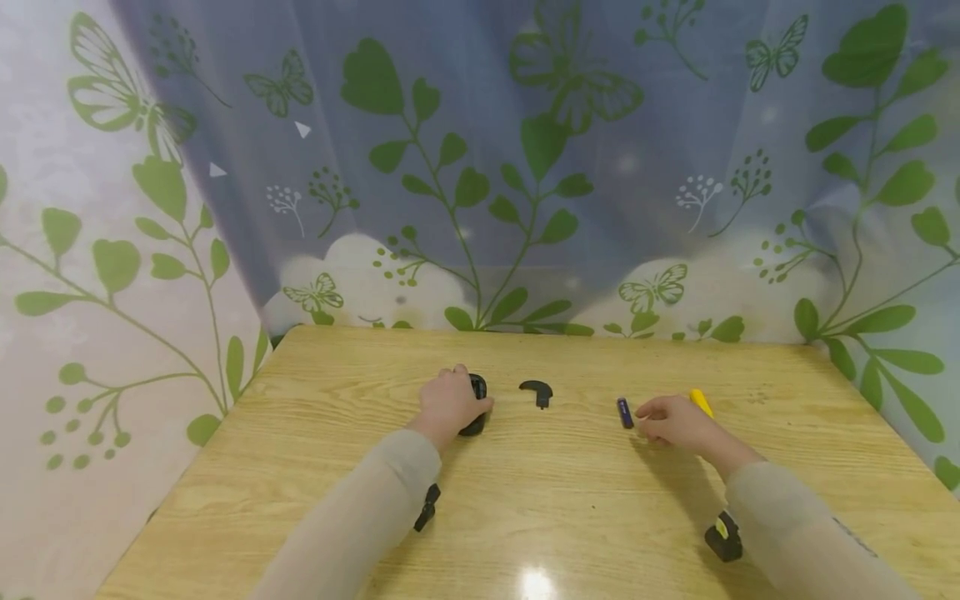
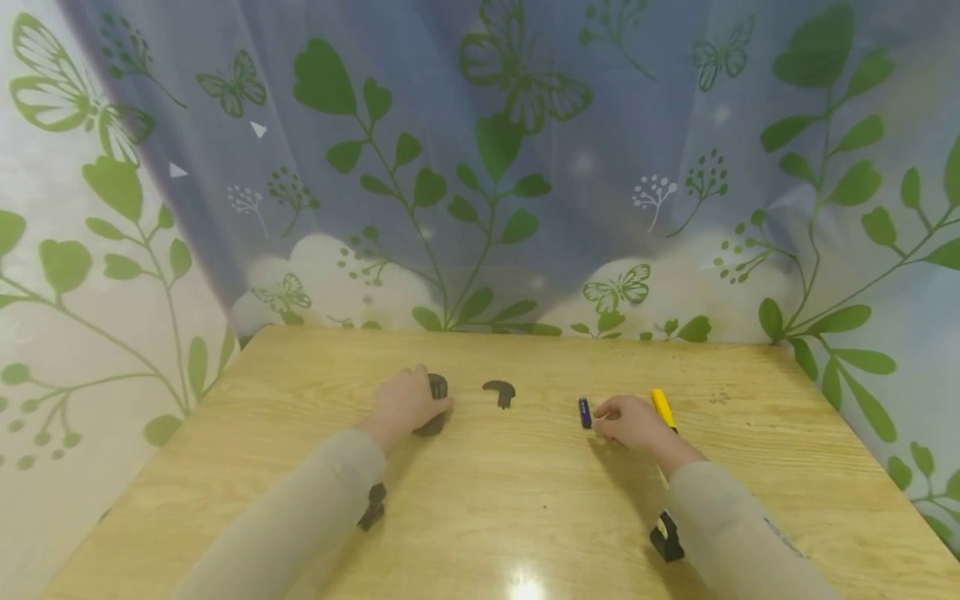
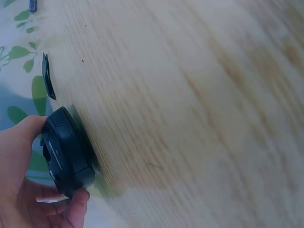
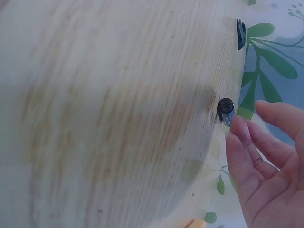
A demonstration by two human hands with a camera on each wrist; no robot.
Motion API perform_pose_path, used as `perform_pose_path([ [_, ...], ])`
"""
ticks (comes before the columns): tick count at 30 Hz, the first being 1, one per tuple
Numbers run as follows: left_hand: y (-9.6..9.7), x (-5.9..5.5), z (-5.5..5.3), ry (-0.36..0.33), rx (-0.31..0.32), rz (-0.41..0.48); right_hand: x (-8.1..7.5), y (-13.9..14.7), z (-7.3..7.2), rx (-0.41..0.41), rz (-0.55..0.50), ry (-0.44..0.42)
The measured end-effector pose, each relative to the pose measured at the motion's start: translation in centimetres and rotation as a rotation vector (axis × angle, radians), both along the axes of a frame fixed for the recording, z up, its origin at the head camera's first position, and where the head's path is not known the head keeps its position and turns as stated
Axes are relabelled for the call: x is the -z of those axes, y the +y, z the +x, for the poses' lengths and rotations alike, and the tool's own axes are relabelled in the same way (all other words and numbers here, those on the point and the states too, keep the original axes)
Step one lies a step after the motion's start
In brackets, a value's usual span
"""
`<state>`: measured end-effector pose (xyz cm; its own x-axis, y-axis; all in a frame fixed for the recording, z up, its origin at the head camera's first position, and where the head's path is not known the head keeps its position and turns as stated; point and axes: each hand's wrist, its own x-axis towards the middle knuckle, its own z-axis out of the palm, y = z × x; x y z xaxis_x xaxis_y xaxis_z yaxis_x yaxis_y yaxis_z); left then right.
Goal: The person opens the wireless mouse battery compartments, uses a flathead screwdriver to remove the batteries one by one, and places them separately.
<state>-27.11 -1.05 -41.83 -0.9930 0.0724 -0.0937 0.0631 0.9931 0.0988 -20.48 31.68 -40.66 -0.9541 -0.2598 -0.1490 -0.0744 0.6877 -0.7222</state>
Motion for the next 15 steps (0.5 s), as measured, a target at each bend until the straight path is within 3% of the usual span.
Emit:
perform_pose_path([
  [15,-0.38,0.05,0.13,-0.017,0.007,-0.094,0.23,-0.36,0.09,-0.001,-0.004,0.005],
])
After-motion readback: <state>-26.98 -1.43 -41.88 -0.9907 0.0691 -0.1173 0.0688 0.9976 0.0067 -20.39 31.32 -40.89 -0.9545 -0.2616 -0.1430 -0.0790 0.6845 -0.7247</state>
